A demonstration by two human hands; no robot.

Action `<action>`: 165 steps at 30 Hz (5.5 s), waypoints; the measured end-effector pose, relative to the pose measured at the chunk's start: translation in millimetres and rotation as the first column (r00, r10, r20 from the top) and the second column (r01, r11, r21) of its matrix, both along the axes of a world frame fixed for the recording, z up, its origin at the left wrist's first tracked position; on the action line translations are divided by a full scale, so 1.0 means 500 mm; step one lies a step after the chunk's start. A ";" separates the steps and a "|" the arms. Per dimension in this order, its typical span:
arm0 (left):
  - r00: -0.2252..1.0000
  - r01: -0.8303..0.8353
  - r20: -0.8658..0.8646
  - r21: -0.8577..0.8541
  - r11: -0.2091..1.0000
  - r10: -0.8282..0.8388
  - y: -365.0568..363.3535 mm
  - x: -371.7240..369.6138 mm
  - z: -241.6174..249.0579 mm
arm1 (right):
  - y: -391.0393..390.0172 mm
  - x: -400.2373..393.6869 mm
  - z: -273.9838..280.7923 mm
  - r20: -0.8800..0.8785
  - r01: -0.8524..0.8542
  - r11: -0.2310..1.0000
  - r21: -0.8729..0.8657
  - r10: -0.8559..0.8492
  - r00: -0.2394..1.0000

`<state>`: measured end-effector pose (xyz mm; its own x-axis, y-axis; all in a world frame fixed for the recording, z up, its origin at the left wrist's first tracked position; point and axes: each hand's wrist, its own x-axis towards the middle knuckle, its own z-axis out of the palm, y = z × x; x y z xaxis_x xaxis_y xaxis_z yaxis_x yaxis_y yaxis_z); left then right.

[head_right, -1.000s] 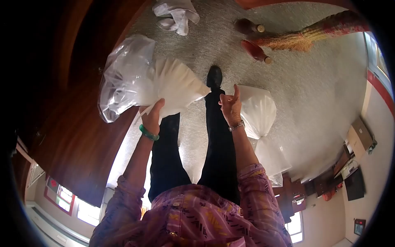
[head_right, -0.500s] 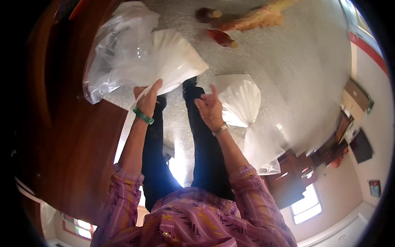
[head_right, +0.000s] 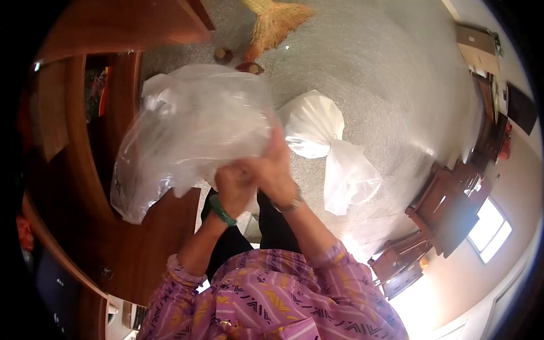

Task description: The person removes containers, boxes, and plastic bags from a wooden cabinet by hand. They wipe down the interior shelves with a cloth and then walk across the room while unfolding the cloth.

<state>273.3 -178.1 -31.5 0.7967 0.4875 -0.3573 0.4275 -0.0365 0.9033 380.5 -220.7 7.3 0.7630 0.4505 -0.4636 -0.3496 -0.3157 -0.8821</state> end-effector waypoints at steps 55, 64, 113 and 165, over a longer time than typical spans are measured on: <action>0.405 -0.752 -0.029 0.558 0.351 0.914 0.805 -0.818 -0.158 | 0.478 -0.250 -0.340 -0.089 -0.519 0.829 0.208 0.545 0.834; 0.403 -0.749 -0.103 0.535 0.392 0.910 0.896 -0.771 -0.204 | 0.859 -0.305 -0.444 0.549 -0.716 0.661 0.225 0.521 0.654; 0.693 -0.224 -0.327 0.749 0.623 0.642 0.785 -0.799 -0.333 | 0.823 -0.363 -0.365 0.500 -0.952 -0.072 0.297 0.861 0.091; 0.054 -0.271 0.241 0.937 -0.218 0.969 0.550 -0.957 -0.218 | 1.215 -1.331 0.121 0.878 -0.966 0.150 -0.212 -0.405 -0.256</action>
